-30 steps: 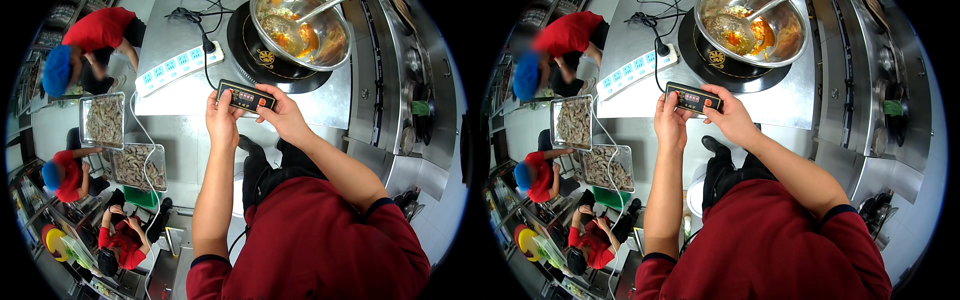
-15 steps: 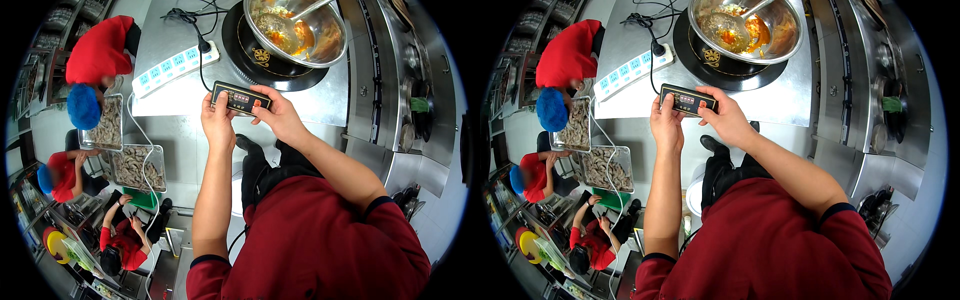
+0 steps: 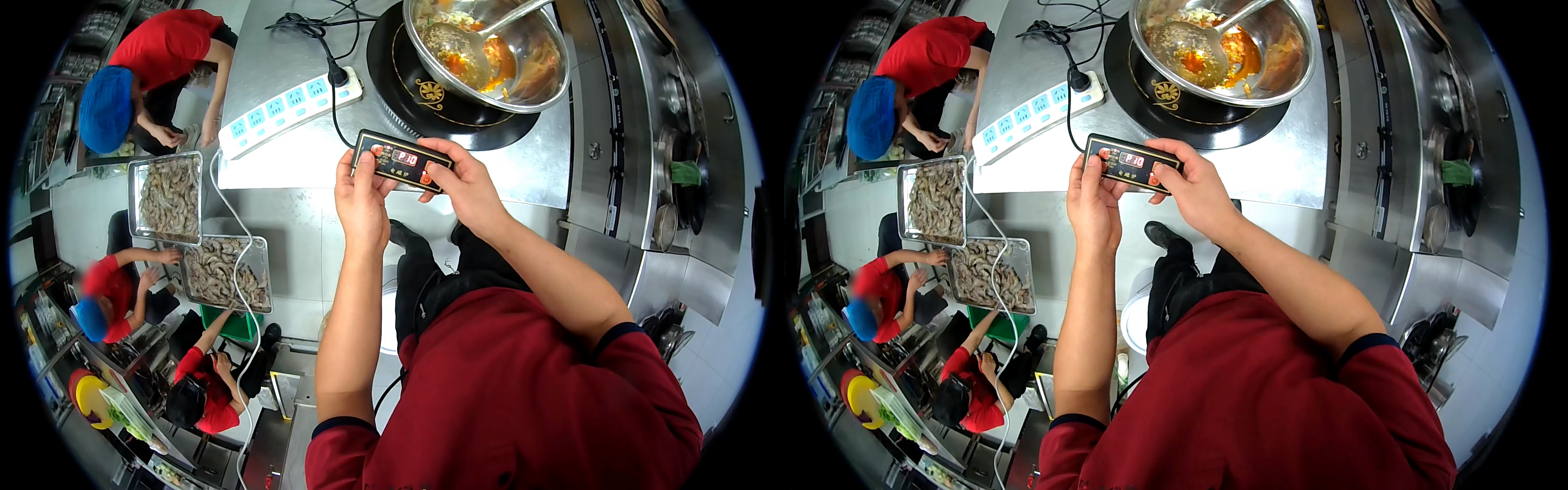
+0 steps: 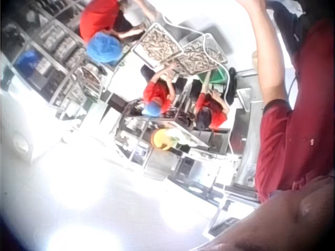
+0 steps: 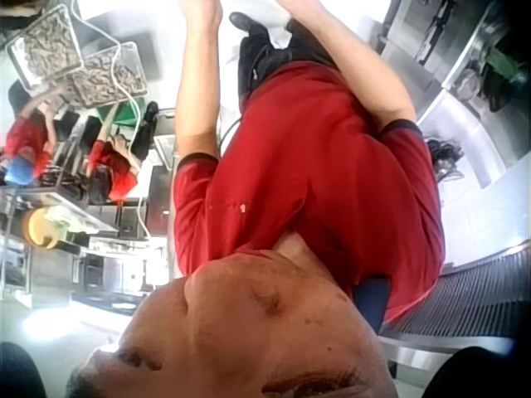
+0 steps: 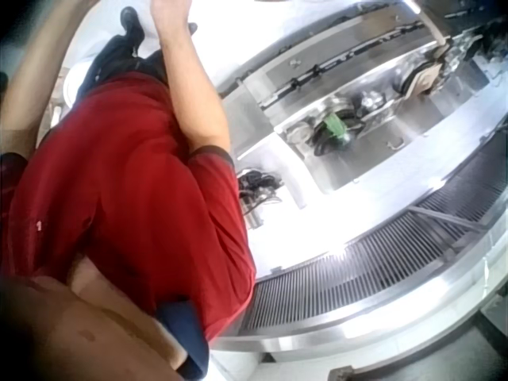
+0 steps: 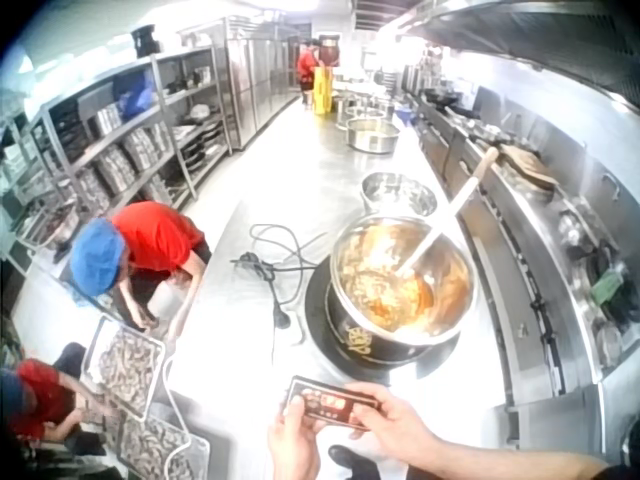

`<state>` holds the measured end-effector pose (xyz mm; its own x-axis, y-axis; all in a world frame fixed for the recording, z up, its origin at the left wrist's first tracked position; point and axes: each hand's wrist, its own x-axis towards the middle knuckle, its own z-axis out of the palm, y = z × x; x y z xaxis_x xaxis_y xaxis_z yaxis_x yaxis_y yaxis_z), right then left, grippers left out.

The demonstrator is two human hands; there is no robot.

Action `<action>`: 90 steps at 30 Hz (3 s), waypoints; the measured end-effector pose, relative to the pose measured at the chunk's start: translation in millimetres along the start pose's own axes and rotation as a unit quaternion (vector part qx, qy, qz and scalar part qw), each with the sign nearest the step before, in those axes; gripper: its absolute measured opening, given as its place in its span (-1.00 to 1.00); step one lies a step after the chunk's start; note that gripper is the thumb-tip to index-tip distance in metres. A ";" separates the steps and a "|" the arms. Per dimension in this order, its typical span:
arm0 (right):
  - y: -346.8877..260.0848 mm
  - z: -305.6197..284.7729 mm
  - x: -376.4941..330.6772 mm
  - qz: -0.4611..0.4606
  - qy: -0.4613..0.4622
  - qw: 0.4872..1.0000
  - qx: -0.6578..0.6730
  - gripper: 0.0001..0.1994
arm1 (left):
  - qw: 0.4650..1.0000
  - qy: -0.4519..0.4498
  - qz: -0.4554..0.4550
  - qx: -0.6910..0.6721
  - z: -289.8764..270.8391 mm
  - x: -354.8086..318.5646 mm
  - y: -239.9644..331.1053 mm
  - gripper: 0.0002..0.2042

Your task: The person adds ingredients from several containers into a metal bowl, then uses a large ladle to scoop liquid from a larger pot into the bowl, and then places the bowl onto a portable electric burner and adjusts the settings with a remote control.

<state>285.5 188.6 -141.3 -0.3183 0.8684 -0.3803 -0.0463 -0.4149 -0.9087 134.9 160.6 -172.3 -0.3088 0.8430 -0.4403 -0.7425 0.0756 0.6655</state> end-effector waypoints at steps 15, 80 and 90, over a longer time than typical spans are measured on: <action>0.3 -0.6 1.0 -0.003 -0.026 1.000 0.002 -0.65 | 0.999 0.018 -0.003 0.036 -1.4 7.4 0.3 -0.80; -2.3 -2.8 1.4 0.020 -0.027 0.996 0.079 -0.63 | 0.998 -0.052 0.010 0.021 -9.8 -3.1 6.4 -0.52; -0.6 0.2 1.1 0.019 -0.030 0.995 0.088 -0.63 | 0.998 -0.049 0.016 0.022 -9.8 -5.5 8.4 -0.51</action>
<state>285.0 189.7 -141.1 -0.3785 0.8360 -0.3974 -0.1973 -0.4923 -0.8477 124.5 151.4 -170.2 -0.2698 0.8935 -0.3591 -0.7057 0.0703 0.7050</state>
